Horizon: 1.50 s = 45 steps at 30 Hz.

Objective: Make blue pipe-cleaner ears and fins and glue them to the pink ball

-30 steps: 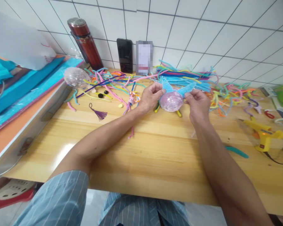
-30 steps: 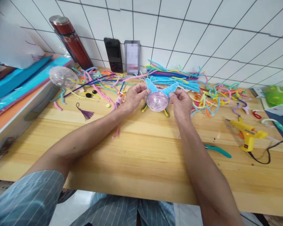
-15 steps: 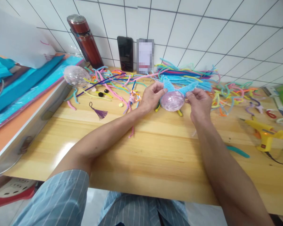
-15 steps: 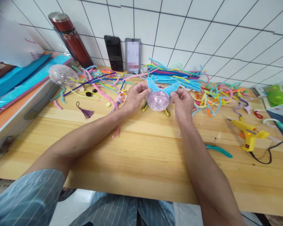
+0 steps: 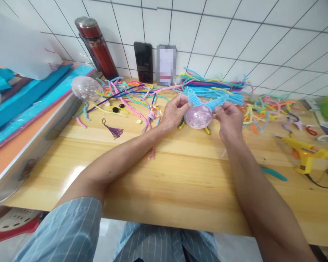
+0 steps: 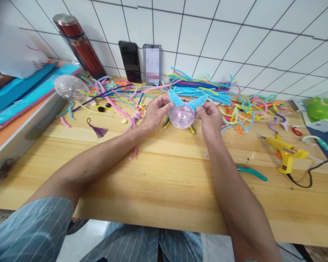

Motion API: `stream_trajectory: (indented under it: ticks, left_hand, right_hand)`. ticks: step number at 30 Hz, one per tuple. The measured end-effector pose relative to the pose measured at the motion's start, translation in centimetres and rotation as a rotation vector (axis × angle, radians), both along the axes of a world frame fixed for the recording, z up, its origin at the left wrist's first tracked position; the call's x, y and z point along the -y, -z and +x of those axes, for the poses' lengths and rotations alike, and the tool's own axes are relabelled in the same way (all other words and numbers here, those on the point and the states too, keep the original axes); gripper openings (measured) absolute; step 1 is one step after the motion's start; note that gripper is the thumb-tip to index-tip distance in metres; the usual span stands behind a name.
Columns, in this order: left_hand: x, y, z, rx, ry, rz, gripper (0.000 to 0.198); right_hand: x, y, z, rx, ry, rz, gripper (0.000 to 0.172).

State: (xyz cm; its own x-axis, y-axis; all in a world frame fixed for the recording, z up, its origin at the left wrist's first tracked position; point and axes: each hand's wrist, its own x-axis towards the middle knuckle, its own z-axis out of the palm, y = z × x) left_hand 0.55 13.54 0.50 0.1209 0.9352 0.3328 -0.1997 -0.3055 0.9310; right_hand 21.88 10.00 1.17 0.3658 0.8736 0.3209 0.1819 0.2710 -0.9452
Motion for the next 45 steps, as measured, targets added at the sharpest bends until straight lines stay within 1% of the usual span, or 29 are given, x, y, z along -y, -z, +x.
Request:
stream_trajectory:
  ticks: [4, 8, 13, 17, 25, 31, 34, 39, 42, 45]
  left_hand:
    - [-0.1, 0.2, 0.0, 0.018, 0.032, 0.026, 0.018]
    - [-0.1, 0.2, 0.0, 0.058, 0.068, 0.035, 0.021]
    - [-0.4, -0.1, -0.4, 0.014, 0.016, -0.016, 0.023]
    - [-0.8, -0.4, -0.8, 0.049, -0.019, -0.039, 0.021]
    - [0.1, -0.7, -0.3, 0.041, 0.049, -0.05, 0.018]
    - [0.1, -0.1, -0.4, 0.023, 0.064, -0.007, 0.017]
    - [-0.1, 0.3, -0.5, 0.035, 0.083, 0.048, 0.024]
    - [-0.4, 0.7, -0.3, -0.01, 0.062, 0.094, 0.036]
    - [-0.5, 0.9, -0.2, -0.023, 0.053, 0.129, 0.038]
    - [-0.6, 1.1, -0.2, -0.027, 0.044, 0.15, 0.038]
  right_hand:
    - [0.1, -0.1, -0.2, -0.013, -0.002, 0.0, 0.024]
    - [0.0, 0.0, -0.1, 0.006, 0.01, 0.0, 0.026]
    - [-0.2, 0.4, 0.1, 0.034, 0.014, -0.006, 0.027]
    - [-0.2, 0.5, 0.1, 0.051, 0.01, -0.004, 0.028]
    - [-0.1, 0.4, -0.1, 0.002, 0.019, 0.009, 0.026]
    - [-0.2, 0.5, 0.1, 0.008, 0.022, 0.002, 0.022]
    - [-0.2, 0.6, 0.2, 0.02, 0.021, 0.001, 0.021]
    - [-0.3, 0.7, 0.2, 0.015, 0.032, 0.021, 0.023]
    - [-0.4, 0.7, 0.3, -0.019, 0.028, 0.035, 0.026]
    - [-0.3, 0.8, 0.4, -0.026, 0.01, 0.036, 0.024]
